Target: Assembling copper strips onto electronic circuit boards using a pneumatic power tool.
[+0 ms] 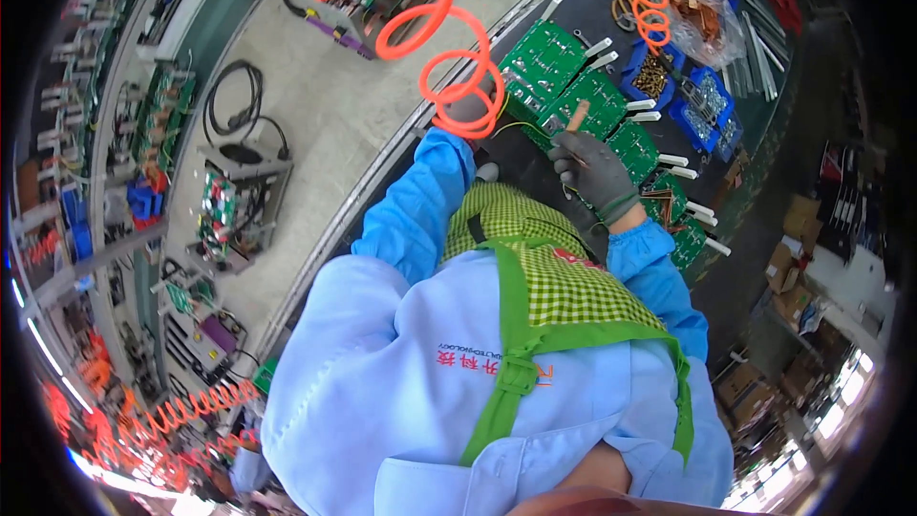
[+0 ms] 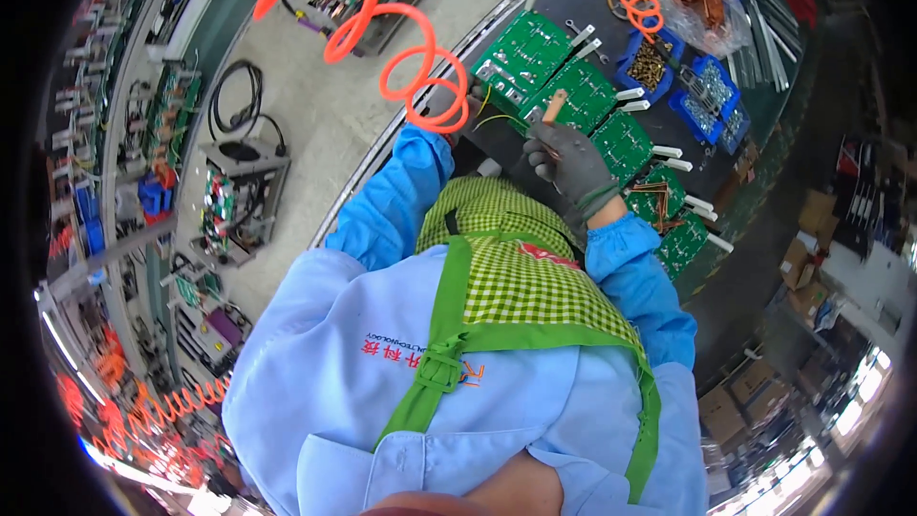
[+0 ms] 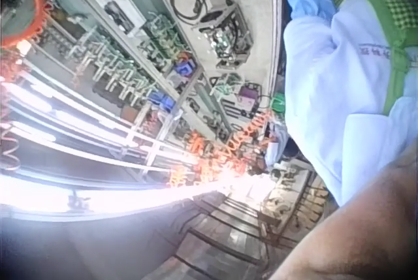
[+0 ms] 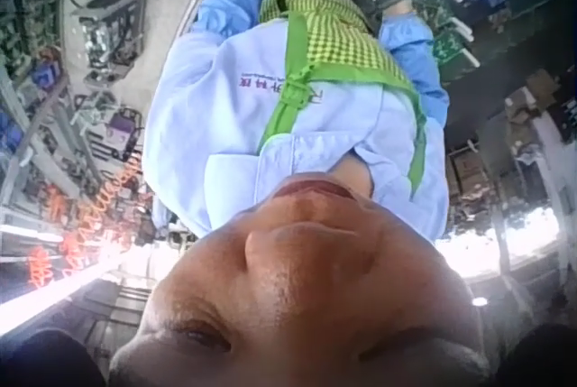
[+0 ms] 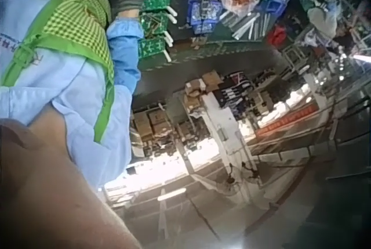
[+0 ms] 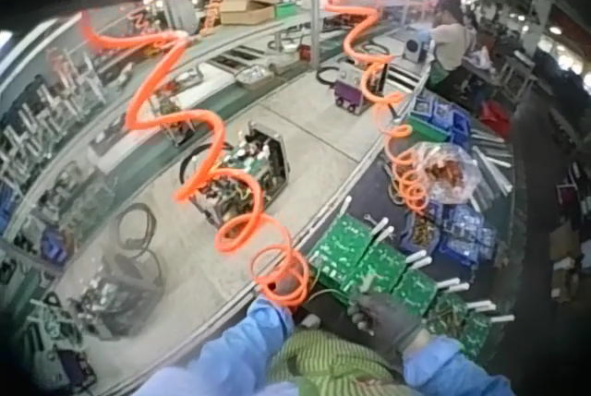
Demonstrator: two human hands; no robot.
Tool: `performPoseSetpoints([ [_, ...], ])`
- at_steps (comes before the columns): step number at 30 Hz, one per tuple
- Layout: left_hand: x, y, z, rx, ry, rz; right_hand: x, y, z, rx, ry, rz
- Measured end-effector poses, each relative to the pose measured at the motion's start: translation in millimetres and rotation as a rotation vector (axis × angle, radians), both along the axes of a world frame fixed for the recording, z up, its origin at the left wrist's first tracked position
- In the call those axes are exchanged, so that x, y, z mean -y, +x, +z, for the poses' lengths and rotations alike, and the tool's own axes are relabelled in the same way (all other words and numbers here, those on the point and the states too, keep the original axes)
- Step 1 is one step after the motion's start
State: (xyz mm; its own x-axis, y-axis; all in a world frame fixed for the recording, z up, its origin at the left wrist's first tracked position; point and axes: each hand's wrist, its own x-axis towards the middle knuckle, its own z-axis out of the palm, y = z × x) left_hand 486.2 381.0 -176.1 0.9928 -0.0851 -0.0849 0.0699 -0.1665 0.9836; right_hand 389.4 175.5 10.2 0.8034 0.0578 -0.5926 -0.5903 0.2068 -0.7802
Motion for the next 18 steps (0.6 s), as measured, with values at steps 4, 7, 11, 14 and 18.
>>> performPoseSetpoints([
  [4,5,11,10,0.228,0.288,-0.315,-10,11,-9,-0.221,-0.007,0.006],
  [7,-1,19,-7,0.361,0.441,-0.415,-21,17,-8,-0.127,-0.047,0.204],
  [11,13,25,-34,-0.485,-0.572,-0.338,-23,25,-28,-0.184,-0.006,0.198],
  [14,10,18,-11,-0.784,-1.032,-0.169,-24,31,-23,-0.200,-0.024,0.193],
  [18,0,21,-7,-0.719,-0.988,-0.108,-38,42,-34,-0.176,-0.028,0.215],
])
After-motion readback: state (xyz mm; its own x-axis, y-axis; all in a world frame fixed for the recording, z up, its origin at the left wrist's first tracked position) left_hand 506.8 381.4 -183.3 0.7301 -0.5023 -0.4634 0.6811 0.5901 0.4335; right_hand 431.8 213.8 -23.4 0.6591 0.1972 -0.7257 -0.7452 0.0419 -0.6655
